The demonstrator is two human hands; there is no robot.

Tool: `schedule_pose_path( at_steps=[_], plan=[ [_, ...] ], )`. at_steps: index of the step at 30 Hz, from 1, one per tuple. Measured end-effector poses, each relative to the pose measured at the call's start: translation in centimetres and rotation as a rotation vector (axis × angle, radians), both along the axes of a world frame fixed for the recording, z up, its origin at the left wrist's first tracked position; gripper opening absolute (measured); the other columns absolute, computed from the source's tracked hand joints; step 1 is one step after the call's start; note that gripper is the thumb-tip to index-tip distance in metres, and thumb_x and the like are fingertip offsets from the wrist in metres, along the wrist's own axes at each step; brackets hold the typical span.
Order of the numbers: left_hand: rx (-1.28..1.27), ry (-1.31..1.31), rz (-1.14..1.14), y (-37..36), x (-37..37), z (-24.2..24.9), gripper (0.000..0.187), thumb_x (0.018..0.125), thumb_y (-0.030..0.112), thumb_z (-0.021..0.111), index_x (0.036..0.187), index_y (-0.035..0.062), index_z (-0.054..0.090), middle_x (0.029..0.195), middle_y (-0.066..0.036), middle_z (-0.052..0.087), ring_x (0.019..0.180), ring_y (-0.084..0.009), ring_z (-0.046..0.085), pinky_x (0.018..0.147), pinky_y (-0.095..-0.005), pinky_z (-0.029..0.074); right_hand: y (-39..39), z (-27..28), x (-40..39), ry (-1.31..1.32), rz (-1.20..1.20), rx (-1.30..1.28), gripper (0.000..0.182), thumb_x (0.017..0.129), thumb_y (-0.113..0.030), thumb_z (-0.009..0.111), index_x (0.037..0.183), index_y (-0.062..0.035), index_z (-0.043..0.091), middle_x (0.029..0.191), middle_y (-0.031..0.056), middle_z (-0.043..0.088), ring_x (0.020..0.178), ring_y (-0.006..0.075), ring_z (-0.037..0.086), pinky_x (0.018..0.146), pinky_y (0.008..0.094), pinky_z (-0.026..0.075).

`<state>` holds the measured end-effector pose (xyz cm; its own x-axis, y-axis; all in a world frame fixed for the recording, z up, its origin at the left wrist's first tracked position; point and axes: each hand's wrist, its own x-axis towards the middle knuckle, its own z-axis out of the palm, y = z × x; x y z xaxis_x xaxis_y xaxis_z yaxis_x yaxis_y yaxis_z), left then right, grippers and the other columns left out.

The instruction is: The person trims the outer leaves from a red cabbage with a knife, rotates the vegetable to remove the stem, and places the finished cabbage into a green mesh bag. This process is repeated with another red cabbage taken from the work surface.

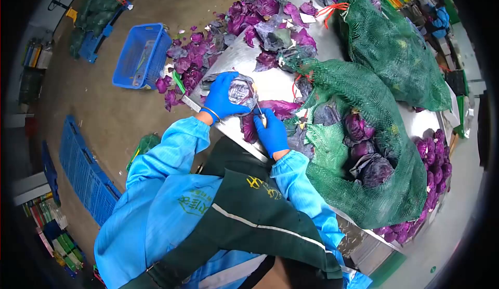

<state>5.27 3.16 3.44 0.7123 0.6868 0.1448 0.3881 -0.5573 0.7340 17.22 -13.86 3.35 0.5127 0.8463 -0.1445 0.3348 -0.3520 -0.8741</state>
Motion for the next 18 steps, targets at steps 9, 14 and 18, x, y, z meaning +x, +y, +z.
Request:
schedule_pose_path(
  at_steps=[9,14,18],
  plan=[
    [-0.012,0.082,0.045,0.2,1.1,-0.1,0.096,0.043,0.035,0.088,0.126,0.0102,0.046,0.121,-0.016,0.048,0.112,-0.0345,0.048,0.097,-0.0427,0.04,0.3,0.4,-1.0,-0.17,0.029,-0.158,0.02,0.088,-0.028,0.056,0.1,-0.0118,0.055,0.077,0.0182,0.064,0.07,0.0392,0.062,0.059,0.0473,0.047],
    [-0.021,0.109,0.047,0.6,1.7,-0.2,0.096,0.043,0.036,0.088,0.125,0.0091,0.046,0.12,-0.016,0.048,0.112,-0.0343,0.048,0.098,-0.0427,0.039,0.7,1.3,-0.1,-0.201,-0.028,-0.044,0.02,0.089,-0.028,0.055,0.101,-0.0123,0.054,0.077,0.0169,0.063,0.07,0.0383,0.062,0.058,0.0471,0.048],
    [-0.035,0.162,0.04,0.5,2.2,0.0,0.098,0.044,0.04,0.087,0.128,0.0099,0.045,0.123,-0.017,0.045,0.114,-0.0361,0.044,0.099,-0.0443,0.037,2.0,-1.2,0.6,-0.316,0.002,-0.222,0.018,0.089,-0.026,0.053,0.099,-0.011,0.053,0.079,0.018,0.064,0.07,0.0385,0.062,0.058,0.0473,0.049]
  ],
)
